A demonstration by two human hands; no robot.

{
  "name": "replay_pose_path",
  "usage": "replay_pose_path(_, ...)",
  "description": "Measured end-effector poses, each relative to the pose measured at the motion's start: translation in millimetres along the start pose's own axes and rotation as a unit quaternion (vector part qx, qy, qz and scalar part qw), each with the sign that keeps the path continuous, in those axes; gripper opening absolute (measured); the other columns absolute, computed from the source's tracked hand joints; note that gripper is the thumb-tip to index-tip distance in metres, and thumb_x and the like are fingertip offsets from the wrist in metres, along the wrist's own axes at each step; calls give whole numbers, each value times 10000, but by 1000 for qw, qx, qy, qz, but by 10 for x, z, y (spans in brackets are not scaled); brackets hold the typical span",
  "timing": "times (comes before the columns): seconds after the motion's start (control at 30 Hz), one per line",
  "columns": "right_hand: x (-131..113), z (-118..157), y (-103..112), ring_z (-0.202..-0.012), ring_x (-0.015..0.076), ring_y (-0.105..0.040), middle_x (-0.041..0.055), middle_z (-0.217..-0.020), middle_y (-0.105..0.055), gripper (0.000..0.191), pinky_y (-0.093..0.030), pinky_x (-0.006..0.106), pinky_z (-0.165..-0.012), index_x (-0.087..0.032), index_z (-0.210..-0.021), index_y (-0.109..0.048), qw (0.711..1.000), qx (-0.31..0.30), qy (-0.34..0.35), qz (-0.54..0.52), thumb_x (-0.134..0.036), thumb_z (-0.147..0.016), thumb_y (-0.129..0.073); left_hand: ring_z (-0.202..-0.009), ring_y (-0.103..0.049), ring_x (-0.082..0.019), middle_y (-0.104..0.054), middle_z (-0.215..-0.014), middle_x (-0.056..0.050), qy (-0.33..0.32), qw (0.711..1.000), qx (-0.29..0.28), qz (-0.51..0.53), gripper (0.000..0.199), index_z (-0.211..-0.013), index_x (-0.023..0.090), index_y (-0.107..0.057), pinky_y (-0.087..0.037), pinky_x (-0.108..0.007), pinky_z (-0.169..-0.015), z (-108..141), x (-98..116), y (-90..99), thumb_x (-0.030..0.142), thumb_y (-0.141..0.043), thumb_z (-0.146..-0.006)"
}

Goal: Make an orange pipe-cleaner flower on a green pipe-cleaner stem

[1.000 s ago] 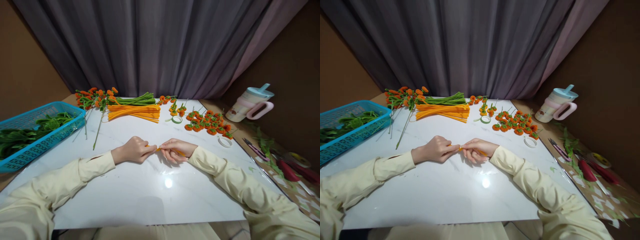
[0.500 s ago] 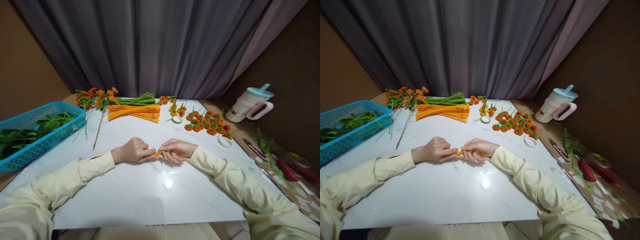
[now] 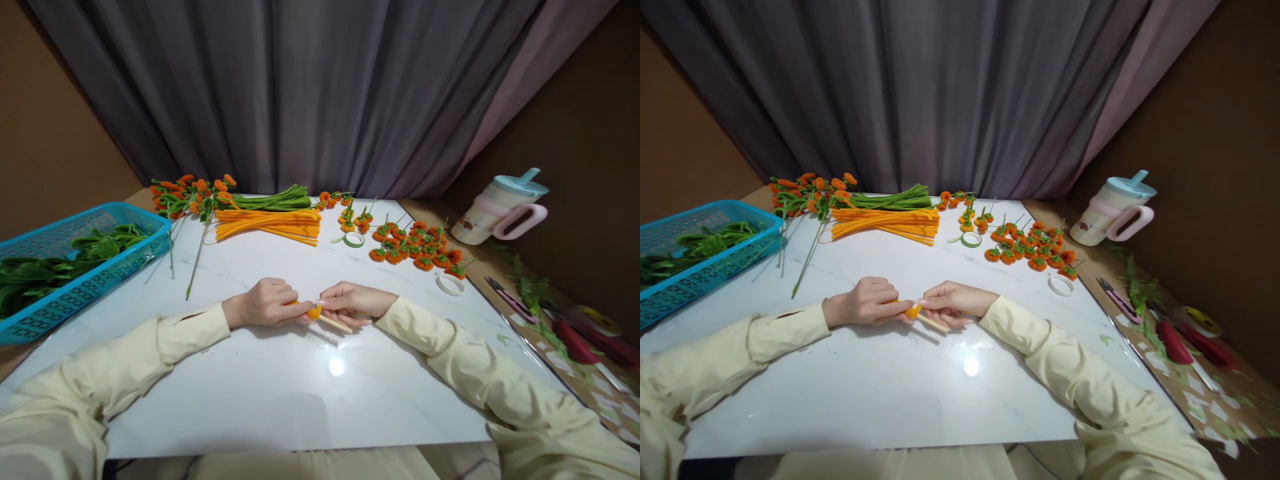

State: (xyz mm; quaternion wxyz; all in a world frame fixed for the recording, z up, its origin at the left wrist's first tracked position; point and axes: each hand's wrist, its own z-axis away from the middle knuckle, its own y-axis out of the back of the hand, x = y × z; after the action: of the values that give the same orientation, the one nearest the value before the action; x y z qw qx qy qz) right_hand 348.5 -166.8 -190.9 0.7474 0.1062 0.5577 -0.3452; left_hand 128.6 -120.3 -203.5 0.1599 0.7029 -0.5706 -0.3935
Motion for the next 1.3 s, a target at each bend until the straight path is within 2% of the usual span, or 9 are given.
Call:
replay_pose_path(0.1,-1,0,-29,-227,24,-349,-65,-441,-516,345,-217,133,-228,-130,-694,-507,1000,9,2,26,-435,-850,-543,-432,-400,-81,-435,-493,60,2,1000,12,-7,151,-896,170,-546,-287,-233,-446,2,4,3,309,-489,-899)
replay_pose_path(0.3,-18,0,-101,-237,24,-320,-77,-466,-502,356,-204,150,-233,-121,-894,-568,998,19,4,62,-465,-881,-477,-447,-402,-83,-463,-520,59,11,999,15,-26,114,-913,167,-532,-290,-227,-462,43,9,-7,274,-524,-874)
replay_pose_path(0.5,10,-16,-101,-246,23,-337,-60,-497,-541,391,-196,156,-234,-128,-827,-542,998,32,6,54,-510,-865,-472,-441,-392,-88,-475,-523,57,34,999,21,-31,121,-910,171,-531,-279,-236,-452,35,29,-7,283,-502,-876)
replay_pose_path(0.67,15,-13,-96,-248,25,-348,-59,-504,-546,382,-203,157,-235,-122,-841,-546,998,29,14,52,-495,-872,-468,-427,-385,-86,-475,-510,60,37,998,29,-31,93,-911,182,-520,-268,-235,-445,20,36,-1,261,-494,-872)
replay_pose_path(1.0,5,-11,-116,-253,25,-356,-46,-518,-562,393,-215,157,-238,-132,-723,-508,998,28,24,51,-483,-889,-448,-423,-384,-95,-490,-504,55,39,999,29,-22,102,-937,178,-529,-264,-239,-450,26,20,-3,251,-500,-872)
replay_pose_path(1.3,59,-32,-68,-253,34,-383,-30,-503,-577,410,-244,148,-246,-122,-794,-537,998,34,27,44,-510,-887,-439,-443,-444,-95,-542,-529,36,73,997,25,-17,165,-982,158,-537,-301,-235,-471,29,20,-19,275,-443,-910)
